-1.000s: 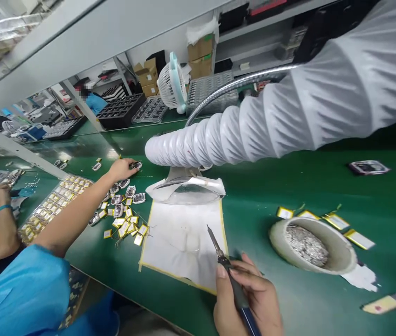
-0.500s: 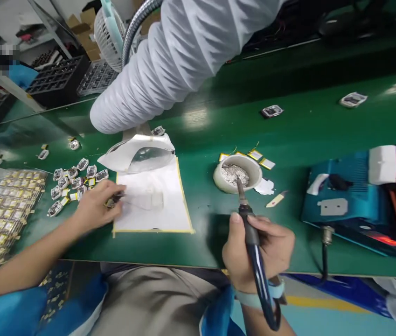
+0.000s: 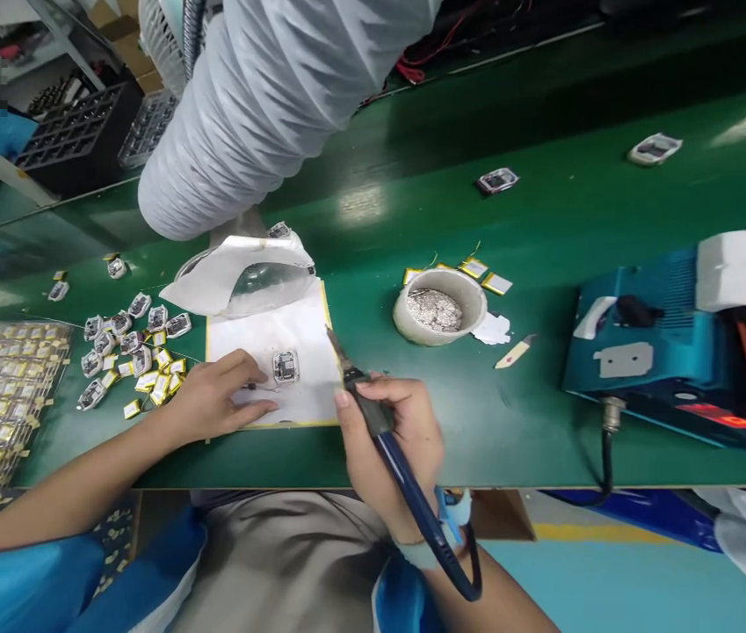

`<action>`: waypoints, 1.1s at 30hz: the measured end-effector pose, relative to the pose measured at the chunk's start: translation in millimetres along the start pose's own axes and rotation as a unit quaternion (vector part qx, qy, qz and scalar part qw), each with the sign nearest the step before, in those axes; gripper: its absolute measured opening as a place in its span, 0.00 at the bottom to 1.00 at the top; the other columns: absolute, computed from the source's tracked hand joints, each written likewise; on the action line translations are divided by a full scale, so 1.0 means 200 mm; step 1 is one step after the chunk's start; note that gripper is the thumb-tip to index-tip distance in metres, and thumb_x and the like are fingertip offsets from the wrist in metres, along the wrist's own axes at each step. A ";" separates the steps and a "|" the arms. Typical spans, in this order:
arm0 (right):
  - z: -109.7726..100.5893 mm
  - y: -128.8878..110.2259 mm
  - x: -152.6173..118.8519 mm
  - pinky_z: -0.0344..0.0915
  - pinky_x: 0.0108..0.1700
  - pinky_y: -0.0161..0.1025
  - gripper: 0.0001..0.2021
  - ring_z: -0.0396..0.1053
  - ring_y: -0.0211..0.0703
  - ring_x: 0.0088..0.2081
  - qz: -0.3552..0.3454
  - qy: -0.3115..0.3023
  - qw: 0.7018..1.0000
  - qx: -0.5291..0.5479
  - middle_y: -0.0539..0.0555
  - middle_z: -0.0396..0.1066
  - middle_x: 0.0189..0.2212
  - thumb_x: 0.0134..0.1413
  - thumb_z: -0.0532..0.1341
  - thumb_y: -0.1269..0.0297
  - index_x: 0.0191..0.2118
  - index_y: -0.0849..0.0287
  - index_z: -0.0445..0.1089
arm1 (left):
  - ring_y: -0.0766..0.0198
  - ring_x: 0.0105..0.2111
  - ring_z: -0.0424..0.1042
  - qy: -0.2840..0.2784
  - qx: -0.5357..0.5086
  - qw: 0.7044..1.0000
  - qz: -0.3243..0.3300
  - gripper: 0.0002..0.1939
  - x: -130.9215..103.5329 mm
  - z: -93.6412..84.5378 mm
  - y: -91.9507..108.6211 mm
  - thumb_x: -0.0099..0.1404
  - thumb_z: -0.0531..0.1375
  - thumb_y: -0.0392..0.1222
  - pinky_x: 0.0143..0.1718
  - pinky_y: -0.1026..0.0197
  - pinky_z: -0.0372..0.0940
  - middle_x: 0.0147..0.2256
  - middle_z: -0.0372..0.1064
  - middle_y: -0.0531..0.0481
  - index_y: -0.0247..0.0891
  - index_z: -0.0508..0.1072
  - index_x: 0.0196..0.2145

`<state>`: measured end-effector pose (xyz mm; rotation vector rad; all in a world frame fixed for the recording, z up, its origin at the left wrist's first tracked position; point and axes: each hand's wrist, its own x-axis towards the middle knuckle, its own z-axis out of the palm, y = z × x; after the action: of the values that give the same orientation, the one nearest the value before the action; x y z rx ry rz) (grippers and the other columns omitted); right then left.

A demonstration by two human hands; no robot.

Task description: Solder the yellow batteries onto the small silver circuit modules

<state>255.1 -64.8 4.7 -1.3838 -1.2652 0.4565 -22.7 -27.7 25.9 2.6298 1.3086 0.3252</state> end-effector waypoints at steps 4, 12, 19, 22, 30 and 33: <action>0.10 -0.08 0.03 0.76 0.38 0.38 0.08 0.82 0.43 0.35 -0.028 -0.086 0.996 0.008 0.49 0.82 0.36 0.68 0.72 0.59 0.44 0.51 0.74 | 0.66 0.31 0.79 0.020 0.015 0.996 0.081 0.07 0.00 0.05 -0.04 0.80 0.60 0.41 0.29 0.62 0.70 0.40 0.79 0.50 0.43 0.80 0.45; 0.25 -0.02 0.03 0.77 0.52 0.46 0.07 0.81 0.44 0.38 -0.065 -0.124 0.988 0.059 0.47 0.81 0.36 0.72 0.69 0.59 0.45 0.49 0.71 | 0.63 0.34 0.83 0.133 -0.039 0.984 0.108 0.07 -0.07 0.13 -0.20 0.78 0.63 0.38 0.35 0.62 0.75 0.41 0.83 0.51 0.44 0.78 0.52; 0.20 -0.02 -0.01 0.80 0.49 0.43 0.09 0.83 0.45 0.43 0.010 -0.086 0.994 0.068 0.49 0.82 0.39 0.67 0.74 0.60 0.41 0.49 0.72 | 0.60 0.36 0.80 0.143 -0.007 0.986 0.086 0.08 0.00 0.10 -0.16 0.77 0.67 0.38 0.40 0.58 0.75 0.38 0.81 0.49 0.42 0.79 0.53; 0.19 -0.01 -0.01 0.82 0.55 0.46 0.10 0.82 0.42 0.36 0.030 -0.083 0.994 0.070 0.46 0.80 0.35 0.66 0.73 0.65 0.39 0.50 0.70 | 0.62 0.32 0.75 0.179 0.005 0.980 0.090 0.09 0.02 0.10 -0.13 0.76 0.67 0.34 0.36 0.59 0.72 0.35 0.78 0.50 0.41 0.78 0.52; 0.18 -0.01 -0.04 0.81 0.64 0.56 0.11 0.78 0.39 0.30 0.003 -0.109 0.993 0.052 0.42 0.75 0.29 0.63 0.73 0.68 0.37 0.50 0.70 | 0.62 0.32 0.71 0.204 -0.016 0.975 0.088 0.10 0.03 0.12 -0.10 0.74 0.69 0.33 0.34 0.58 0.69 0.34 0.75 0.50 0.39 0.78 0.51; 0.18 -0.01 -0.05 0.82 0.64 0.57 0.11 0.82 0.43 0.35 0.005 -0.096 0.993 0.064 0.44 0.76 0.31 0.63 0.73 0.69 0.38 0.51 0.71 | 0.61 0.32 0.71 0.181 -0.020 0.980 0.085 0.07 0.04 0.12 -0.09 0.75 0.68 0.33 0.34 0.58 0.68 0.34 0.76 0.50 0.40 0.77 0.48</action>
<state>221.3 -56.3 -7.8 -1.2623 -1.3598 0.6799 -25.0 -11.8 -1.0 2.7423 1.1518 0.8836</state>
